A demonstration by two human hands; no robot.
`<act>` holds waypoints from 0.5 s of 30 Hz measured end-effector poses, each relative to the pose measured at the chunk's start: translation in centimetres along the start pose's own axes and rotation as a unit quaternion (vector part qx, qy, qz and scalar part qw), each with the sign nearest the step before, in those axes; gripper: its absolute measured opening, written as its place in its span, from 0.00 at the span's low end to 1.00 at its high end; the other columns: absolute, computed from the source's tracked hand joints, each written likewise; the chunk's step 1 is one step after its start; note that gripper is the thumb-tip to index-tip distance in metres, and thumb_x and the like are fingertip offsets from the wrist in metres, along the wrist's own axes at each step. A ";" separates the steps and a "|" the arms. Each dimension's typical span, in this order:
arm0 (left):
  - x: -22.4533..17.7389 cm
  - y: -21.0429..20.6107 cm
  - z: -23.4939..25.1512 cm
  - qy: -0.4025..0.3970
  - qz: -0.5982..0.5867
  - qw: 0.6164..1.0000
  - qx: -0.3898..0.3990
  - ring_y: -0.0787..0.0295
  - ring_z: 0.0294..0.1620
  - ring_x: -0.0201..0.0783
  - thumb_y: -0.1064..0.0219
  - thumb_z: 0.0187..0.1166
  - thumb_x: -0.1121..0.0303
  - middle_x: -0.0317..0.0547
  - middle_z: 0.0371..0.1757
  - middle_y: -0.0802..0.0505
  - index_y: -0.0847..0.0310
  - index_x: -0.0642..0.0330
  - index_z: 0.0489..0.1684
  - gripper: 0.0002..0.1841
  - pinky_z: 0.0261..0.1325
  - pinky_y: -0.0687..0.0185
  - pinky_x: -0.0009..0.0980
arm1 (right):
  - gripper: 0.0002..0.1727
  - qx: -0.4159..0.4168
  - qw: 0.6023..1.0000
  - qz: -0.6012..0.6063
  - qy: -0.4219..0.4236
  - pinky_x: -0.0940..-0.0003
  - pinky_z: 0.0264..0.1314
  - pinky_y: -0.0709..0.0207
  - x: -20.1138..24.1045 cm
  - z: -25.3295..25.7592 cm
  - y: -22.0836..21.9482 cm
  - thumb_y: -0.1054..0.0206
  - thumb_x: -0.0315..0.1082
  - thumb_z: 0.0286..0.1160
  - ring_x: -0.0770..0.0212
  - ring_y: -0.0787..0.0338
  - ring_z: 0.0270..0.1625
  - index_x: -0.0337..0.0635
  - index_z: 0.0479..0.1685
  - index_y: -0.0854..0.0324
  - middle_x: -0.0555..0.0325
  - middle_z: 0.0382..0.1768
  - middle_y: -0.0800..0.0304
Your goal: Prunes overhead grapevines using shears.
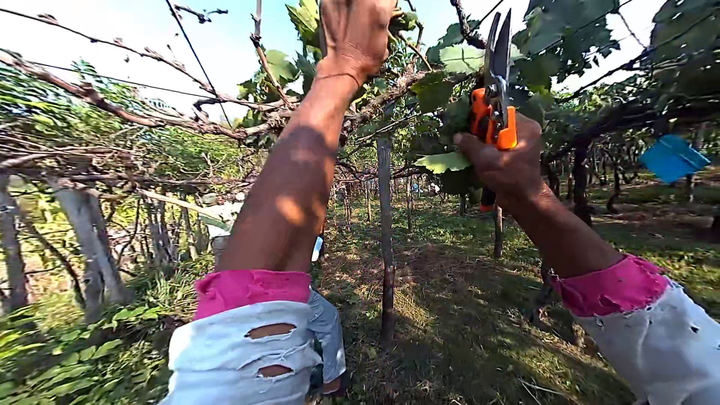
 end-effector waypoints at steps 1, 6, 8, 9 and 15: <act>0.8 -0.1 -0.8 0.027 0.001 0.999 -0.035 0.11 0.59 0.68 0.44 0.77 0.73 0.61 0.59 0.08 0.14 0.58 0.59 0.17 0.54 0.23 0.67 | 0.13 0.008 1.000 0.000 0.000 0.73 0.42 0.15 0.3 -0.1 -0.1 0.23 0.34 0.65 0.75 0.12 0.37 0.40 0.46 0.15 0.64 0.35 0.11; 1.5 -0.5 -8.0 0.037 -0.062 0.983 -0.169 0.09 0.57 0.59 0.38 0.82 0.67 0.58 0.60 0.08 0.12 0.55 0.57 0.13 0.51 0.17 0.56 | 0.13 -0.025 0.995 0.078 -0.051 0.71 0.44 0.11 -0.6 -0.1 -0.4 0.21 0.31 0.62 0.73 0.10 0.38 0.42 0.45 0.16 0.66 0.34 0.10; -0.8 -2.6 -10.1 0.073 -0.263 0.957 -0.095 0.11 0.60 0.48 0.36 0.83 0.64 0.52 0.61 0.10 0.14 0.61 0.57 0.13 0.61 0.16 0.49 | 0.13 -0.033 0.983 0.151 -0.101 0.68 0.45 0.10 -1.2 -0.2 -1.0 0.22 0.27 0.64 0.69 0.09 0.39 0.42 0.45 0.17 0.63 0.35 0.10; -2.1 -3.8 -10.5 0.113 -0.381 0.915 -0.067 0.13 0.59 0.39 0.37 0.86 0.60 0.47 0.58 0.10 0.14 0.62 0.57 0.15 0.65 0.18 0.41 | 0.12 -0.037 0.973 0.184 -0.135 0.67 0.43 0.10 -1.4 -0.4 -1.7 0.22 0.27 0.64 0.68 0.09 0.38 0.43 0.45 0.17 0.63 0.35 0.09; -7.7 -6.6 -9.1 0.289 -0.631 0.720 -0.034 0.08 0.41 0.31 0.17 0.67 0.66 0.44 0.39 0.06 0.14 0.65 0.51 0.19 0.53 0.10 0.33 | 0.19 0.001 0.905 0.312 -0.291 0.60 0.41 0.11 -3.4 -1.8 -5.9 0.22 0.34 0.69 0.62 0.08 0.41 0.46 0.58 0.18 0.58 0.42 0.09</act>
Point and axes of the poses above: each hand's wrist, its own z-axis towards the middle knuckle, its own y-axis out of the back of the hand, x = y × z, the point moved 3 cm from there along z, towards the middle knuckle
